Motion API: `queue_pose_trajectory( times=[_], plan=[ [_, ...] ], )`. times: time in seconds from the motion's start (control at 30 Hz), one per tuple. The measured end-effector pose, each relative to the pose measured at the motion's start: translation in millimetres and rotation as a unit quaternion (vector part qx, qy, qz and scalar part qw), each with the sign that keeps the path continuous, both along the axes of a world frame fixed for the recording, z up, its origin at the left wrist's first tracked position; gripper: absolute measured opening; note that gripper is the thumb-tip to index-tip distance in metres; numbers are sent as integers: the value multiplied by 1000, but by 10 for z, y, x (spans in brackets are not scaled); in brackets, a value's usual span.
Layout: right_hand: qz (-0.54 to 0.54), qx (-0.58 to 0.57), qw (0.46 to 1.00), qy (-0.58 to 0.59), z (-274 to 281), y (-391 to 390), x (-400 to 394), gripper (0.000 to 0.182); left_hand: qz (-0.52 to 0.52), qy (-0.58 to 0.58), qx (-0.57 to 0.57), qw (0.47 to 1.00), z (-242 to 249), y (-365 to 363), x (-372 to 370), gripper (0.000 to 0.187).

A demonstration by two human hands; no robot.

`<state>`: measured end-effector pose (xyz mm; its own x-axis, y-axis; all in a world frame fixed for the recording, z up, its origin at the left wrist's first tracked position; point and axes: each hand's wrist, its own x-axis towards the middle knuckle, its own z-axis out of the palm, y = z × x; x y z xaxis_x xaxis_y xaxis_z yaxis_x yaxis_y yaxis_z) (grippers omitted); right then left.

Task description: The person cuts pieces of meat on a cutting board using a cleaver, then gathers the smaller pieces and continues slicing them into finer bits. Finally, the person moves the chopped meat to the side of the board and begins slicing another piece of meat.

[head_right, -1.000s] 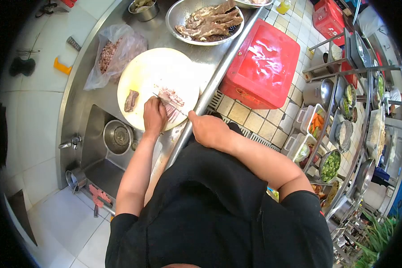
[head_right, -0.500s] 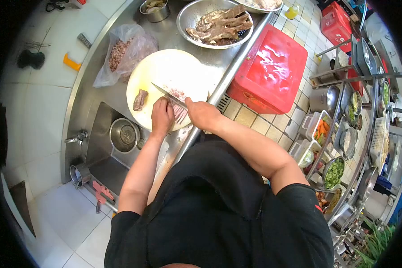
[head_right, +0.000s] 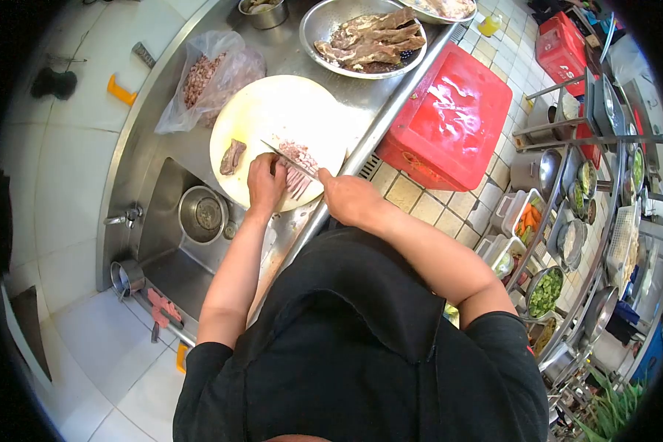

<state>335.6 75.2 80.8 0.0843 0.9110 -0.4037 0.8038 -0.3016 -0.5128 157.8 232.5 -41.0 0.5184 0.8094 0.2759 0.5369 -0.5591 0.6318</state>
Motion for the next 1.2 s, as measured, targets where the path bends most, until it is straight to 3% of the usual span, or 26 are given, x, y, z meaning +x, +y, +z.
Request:
queue_pose_trajectory(
  times=[0.27,0.43,0.63,0.93,1.0,1.07,1.2],
  plan=[
    [-11,41,999,23,-483,103,71,25,-8,10,7,1000,-86,41,24,14],
    [-13,70,997,19,-126,48,-34,22,10,-37,-50,998,122,-20,-81,15],
    [7,22,1000,-4,124,-192,-112,23,-45,31,10,998,34,-17,-107,17],
    [21,-21,1000,-10,-124,-77,-130,27,-27,29,1,999,-82,-23,-73,17],
    [17,-33,999,-19,-275,-26,-160,27,-24,2,45,999,-112,-13,-53,14],
    [-4,86,996,-3,-469,-4,-193,28,-25,-8,52,998,-108,-31,-59,14],
    [-8,57,998,-5,-432,280,-178,24,-34,-2,31,999,-54,-34,-80,13]
  ],
)
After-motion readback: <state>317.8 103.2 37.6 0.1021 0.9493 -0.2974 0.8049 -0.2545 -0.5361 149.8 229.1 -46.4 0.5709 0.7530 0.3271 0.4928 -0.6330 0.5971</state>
